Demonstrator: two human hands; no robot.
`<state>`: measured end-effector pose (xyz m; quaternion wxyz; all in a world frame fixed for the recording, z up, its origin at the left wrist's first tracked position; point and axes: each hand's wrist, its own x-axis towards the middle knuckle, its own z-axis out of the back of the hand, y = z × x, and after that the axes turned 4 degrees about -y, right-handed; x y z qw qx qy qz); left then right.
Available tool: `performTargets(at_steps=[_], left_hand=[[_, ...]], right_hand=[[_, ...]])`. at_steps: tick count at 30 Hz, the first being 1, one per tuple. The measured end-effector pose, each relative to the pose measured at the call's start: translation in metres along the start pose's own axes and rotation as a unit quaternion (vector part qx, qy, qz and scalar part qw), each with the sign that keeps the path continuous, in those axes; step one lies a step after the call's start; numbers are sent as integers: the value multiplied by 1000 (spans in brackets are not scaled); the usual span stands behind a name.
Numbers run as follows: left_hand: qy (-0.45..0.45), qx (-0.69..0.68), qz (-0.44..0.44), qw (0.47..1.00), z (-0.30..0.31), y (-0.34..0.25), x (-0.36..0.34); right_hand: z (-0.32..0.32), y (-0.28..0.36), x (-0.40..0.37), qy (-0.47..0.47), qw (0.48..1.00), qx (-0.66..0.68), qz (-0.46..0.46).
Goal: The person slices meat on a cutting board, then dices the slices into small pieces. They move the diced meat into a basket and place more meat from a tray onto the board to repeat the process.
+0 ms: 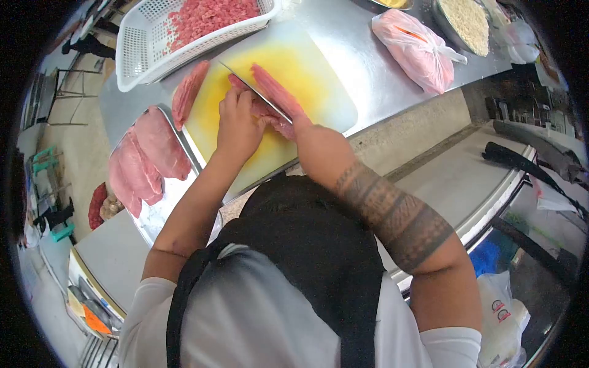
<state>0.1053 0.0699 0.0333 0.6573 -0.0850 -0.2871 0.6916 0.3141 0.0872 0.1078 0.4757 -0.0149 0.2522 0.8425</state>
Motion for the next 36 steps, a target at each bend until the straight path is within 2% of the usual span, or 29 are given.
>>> performTargets(at_steps=[5,8,11,14,15,20,24,33,36], left_hand=[[17,6,19,1000,1,-3,1],[12,-19,21,1000,-1,-1,0],[-7,-10,-10,1000,-1,3,-3],[10,-7,-7,1000,3,5,-3],[8,-24,-6,1000,6,3,-3],[32,-38,39,998,13,-5,-11],[27,-32,34,999,11,-5,-8],[36,-41,20,998,16,2,1],[48,-40,26,998,12,4,-1]], right_hand=[[11,-13,-54,70,996,-43,-44],[-31,-38,-35,29,999,-20,-1],[-25,-31,-16,36,999,-36,-20],[-10,-55,-5,38,999,-8,-25],[-4,-56,-6,13,1000,-16,-12],[27,-31,-37,-6,999,-28,-27],[45,-12,-64,-32,999,-26,-13],[24,-2,-82,-55,998,-34,18],[13,-3,-79,-37,997,-64,7]])
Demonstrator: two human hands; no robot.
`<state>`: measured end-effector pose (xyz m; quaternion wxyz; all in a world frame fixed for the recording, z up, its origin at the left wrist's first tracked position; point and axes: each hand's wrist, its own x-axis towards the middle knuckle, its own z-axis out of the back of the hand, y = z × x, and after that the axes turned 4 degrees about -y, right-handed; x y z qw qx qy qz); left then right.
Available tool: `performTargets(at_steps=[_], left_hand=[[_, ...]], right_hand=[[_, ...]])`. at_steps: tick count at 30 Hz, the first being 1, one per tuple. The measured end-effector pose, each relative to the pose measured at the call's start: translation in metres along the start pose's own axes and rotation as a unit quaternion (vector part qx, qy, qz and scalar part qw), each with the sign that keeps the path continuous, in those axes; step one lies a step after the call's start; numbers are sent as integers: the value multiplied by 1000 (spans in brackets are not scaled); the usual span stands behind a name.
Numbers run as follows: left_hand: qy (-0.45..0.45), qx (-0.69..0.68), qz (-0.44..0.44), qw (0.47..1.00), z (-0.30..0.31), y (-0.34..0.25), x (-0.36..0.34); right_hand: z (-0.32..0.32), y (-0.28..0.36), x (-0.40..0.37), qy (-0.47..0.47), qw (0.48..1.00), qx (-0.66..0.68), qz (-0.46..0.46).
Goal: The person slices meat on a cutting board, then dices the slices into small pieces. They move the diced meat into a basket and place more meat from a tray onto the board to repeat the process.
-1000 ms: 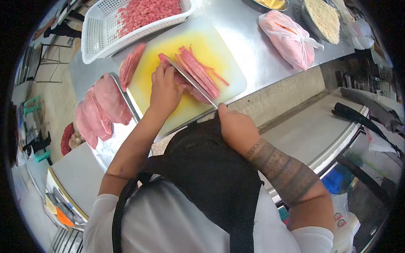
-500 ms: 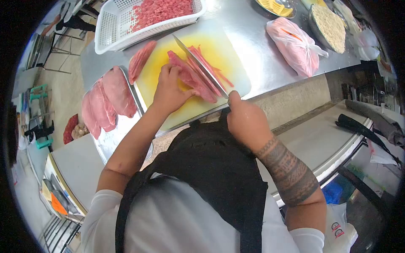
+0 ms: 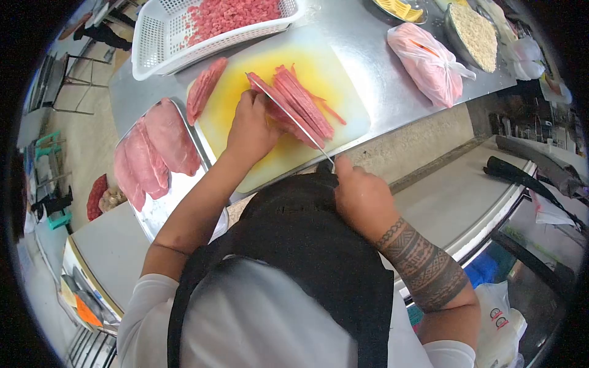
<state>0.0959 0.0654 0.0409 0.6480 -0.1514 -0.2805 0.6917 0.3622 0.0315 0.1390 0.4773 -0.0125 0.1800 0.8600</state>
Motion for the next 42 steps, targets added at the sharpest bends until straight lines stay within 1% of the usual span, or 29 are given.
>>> performTargets(at_steps=[3,5,8,12,14,15,17,18,19,21,24,27,30,33,35,36,38,39,42], left_hand=[[-3,-7,8,1000,-6,3,-5],[-11,-22,15,1000,-6,0,-2],[-14,-21,-9,1000,-10,6,-4],[-22,-12,-18,1000,-15,14,-5],[-45,-21,-23,998,-15,11,-6],[-43,-23,-15,999,-16,10,-5],[-33,-28,-2,999,-17,9,-4],[-43,-19,-11,999,-18,11,-1],[-51,-8,-21,998,-19,14,0],[-61,0,-34,998,-19,11,-3],[-69,0,-37,997,-17,9,-3],[-60,3,-27,998,-20,7,-5],[-51,8,-21,998,-17,6,-2],[-38,13,-2,999,-15,3,-4],[-29,-1,13,999,-9,-1,-3],[-38,4,3,999,-11,0,-4],[-60,17,-18,998,-18,6,-3],[-51,23,-9,998,-15,4,-3],[-34,30,14,999,-14,-1,-2]], right_hand=[[0,8,4,30,999,-33,-23],[-5,8,12,35,999,-22,-16],[-10,13,32,47,999,-14,-17],[-17,26,61,61,998,-15,-19],[-34,21,70,34,999,28,-5],[-40,18,75,19,999,48,3],[-43,22,86,-6,998,61,16],[-43,25,93,-23,997,67,28],[-35,31,96,-14,998,64,25],[-12,40,97,5,998,59,18],[9,33,46,73,996,35,-36],[9,23,29,74,996,27,-37],[-20,20,50,64,997,13,-43],[-49,6,65,8,998,54,-4],[-46,11,78,29,998,52,-9],[-42,14,80,39,998,52,-11],[-24,13,62,27,997,71,-3],[-16,13,51,22,996,81,1],[3,7,26,137,987,33,-72]])
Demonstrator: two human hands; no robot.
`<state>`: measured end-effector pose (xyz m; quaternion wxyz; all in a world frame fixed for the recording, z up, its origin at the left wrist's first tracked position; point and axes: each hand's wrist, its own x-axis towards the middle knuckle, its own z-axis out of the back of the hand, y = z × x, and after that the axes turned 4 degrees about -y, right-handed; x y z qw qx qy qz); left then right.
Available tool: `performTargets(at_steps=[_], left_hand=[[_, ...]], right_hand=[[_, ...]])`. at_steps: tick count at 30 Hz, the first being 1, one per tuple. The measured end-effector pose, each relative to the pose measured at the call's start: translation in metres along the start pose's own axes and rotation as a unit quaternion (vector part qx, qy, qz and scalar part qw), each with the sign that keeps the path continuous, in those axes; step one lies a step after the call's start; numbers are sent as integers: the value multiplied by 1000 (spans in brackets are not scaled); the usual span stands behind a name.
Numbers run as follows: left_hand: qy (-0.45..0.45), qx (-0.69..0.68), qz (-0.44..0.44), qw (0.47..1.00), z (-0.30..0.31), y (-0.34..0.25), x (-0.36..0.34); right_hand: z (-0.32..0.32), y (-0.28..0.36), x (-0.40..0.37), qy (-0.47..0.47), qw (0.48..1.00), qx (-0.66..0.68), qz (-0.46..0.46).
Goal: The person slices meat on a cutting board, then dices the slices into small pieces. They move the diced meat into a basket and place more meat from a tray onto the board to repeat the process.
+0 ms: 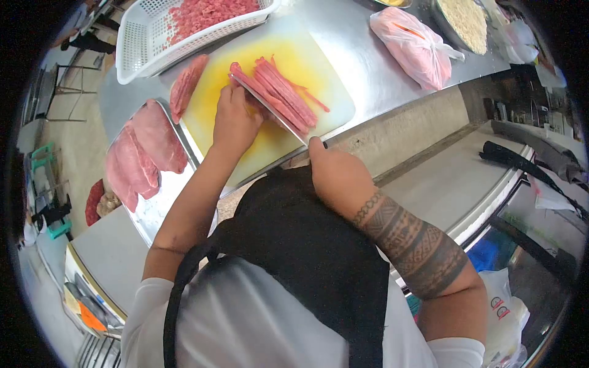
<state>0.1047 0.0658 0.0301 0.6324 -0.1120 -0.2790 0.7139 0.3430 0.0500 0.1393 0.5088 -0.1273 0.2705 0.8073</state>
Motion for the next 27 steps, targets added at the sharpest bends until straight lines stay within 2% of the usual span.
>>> performTargets(at_steps=[3,6,9,13,16,20,23,26,27], left_hand=[[1,-4,-8,1000,-1,1,-3],[-6,-7,-15,1000,-2,4,-10],[-13,-21,-13,1000,0,3,-2],[-37,-6,-29,999,0,6,-5],[-26,4,-31,999,5,2,-4],[-39,-18,-12,999,7,1,-4],[-106,-67,112,986,1,-8,-9],[-123,-124,299,938,-8,-16,-4],[-111,-135,332,927,-11,-18,0]], right_hand=[[-41,-22,31,-46,997,27,50],[-37,-13,44,-40,999,-11,28],[-36,-40,54,-84,994,51,54],[-26,-81,61,-66,978,188,64],[-19,-94,52,-43,981,180,63],[-10,-111,39,-128,958,246,75],[24,-120,28,-165,951,257,45],[20,-151,45,-155,940,304,16],[21,-154,49,-164,946,278,20]])
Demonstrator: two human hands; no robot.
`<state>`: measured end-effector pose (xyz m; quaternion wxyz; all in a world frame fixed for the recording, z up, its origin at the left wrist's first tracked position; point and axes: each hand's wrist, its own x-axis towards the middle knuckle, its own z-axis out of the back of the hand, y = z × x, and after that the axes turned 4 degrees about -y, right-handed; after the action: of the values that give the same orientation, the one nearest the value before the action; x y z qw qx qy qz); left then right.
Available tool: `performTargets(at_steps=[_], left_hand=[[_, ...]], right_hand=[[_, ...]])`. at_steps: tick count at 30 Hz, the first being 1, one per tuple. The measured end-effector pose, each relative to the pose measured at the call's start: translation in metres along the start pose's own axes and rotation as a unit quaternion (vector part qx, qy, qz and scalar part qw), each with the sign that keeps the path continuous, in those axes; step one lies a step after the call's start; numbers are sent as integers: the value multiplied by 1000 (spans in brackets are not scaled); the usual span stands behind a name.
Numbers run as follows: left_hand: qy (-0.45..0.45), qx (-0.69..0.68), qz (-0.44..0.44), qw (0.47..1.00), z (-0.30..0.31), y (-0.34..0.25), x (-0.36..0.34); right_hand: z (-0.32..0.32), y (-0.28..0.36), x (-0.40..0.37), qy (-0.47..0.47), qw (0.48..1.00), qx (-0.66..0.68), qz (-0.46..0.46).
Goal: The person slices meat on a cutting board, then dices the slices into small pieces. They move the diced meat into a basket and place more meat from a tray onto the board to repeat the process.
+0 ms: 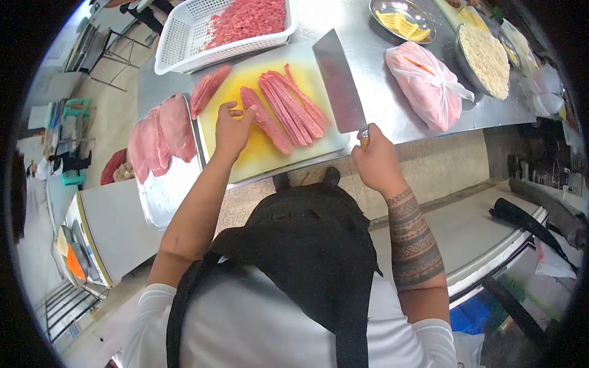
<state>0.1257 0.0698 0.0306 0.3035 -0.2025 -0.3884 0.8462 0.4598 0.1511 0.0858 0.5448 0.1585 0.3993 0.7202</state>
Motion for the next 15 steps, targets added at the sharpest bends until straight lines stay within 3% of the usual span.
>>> performTargets(at_steps=[2,8,15], left_hand=[[16,-11,76,997,-10,-6,4],[13,45,112,993,-20,-18,9],[60,-138,136,979,-19,31,20]], right_hand=[[1,-4,9,-5,999,-37,11],[-16,-10,19,23,991,-134,21],[-21,-15,23,36,987,-154,30]])
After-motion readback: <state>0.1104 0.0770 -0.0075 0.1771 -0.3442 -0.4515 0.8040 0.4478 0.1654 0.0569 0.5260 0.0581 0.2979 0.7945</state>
